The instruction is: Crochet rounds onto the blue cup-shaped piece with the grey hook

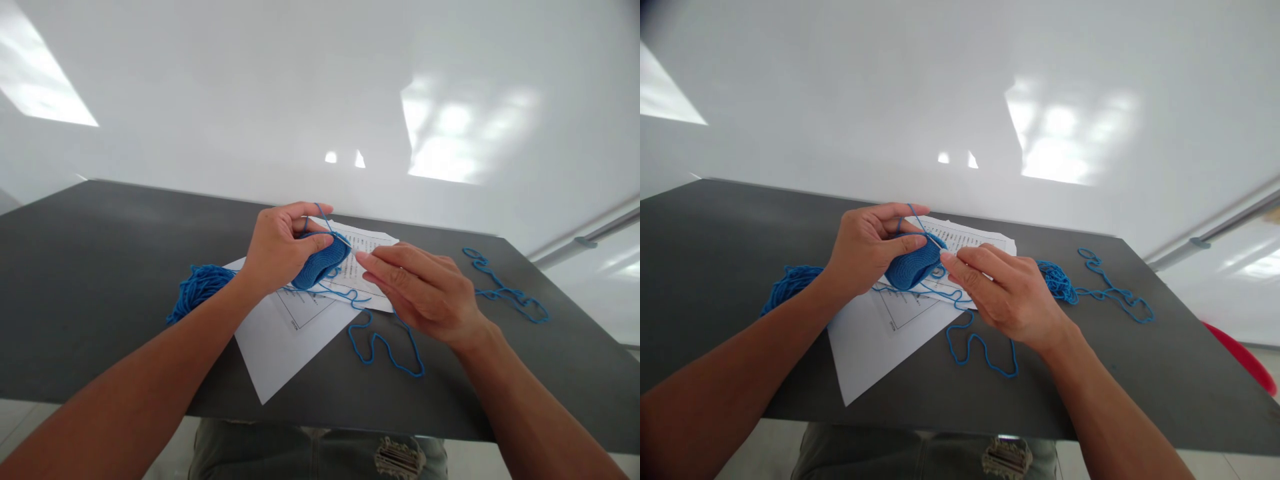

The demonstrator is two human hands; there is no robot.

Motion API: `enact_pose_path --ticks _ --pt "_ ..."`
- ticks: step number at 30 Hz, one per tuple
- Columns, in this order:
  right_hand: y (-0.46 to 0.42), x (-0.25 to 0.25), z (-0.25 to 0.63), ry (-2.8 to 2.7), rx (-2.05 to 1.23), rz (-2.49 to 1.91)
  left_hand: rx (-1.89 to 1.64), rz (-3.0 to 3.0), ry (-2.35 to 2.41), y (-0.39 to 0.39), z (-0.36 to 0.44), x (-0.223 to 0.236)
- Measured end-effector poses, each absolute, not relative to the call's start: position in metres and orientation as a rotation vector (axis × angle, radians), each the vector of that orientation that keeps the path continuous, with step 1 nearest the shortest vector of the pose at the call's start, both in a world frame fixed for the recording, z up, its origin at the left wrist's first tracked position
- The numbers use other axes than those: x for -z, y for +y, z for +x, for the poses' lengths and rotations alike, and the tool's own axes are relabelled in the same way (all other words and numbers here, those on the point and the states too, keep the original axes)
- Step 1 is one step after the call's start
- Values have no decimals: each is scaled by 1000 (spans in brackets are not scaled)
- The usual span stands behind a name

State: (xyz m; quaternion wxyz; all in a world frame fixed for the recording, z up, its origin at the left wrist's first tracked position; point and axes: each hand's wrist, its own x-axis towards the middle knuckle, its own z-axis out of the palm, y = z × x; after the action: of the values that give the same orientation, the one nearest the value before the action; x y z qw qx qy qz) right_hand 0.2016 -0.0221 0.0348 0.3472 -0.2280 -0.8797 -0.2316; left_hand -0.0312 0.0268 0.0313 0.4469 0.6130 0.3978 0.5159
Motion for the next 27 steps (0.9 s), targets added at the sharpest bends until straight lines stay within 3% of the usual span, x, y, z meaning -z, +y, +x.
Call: enact_pose_path --ticks 4,12,20,24,27 --pt "-23 -36 202 -2235 435 -610 -1260 1606 993 28 -33 -32" --pt "-20 -33 205 -1929 -263 -663 -1230 1661 964 27 -33 -33" --pt "-13 -17 182 -1166 -1150 -767 -1259 1621 907 26 -29 -27" --pt "-9 -5 165 -1113 -1188 -673 -1289 1587 891 21 -23 -22" --pt "-12 1 157 -1279 -936 -661 -1324 1514 900 17 -19 -20"
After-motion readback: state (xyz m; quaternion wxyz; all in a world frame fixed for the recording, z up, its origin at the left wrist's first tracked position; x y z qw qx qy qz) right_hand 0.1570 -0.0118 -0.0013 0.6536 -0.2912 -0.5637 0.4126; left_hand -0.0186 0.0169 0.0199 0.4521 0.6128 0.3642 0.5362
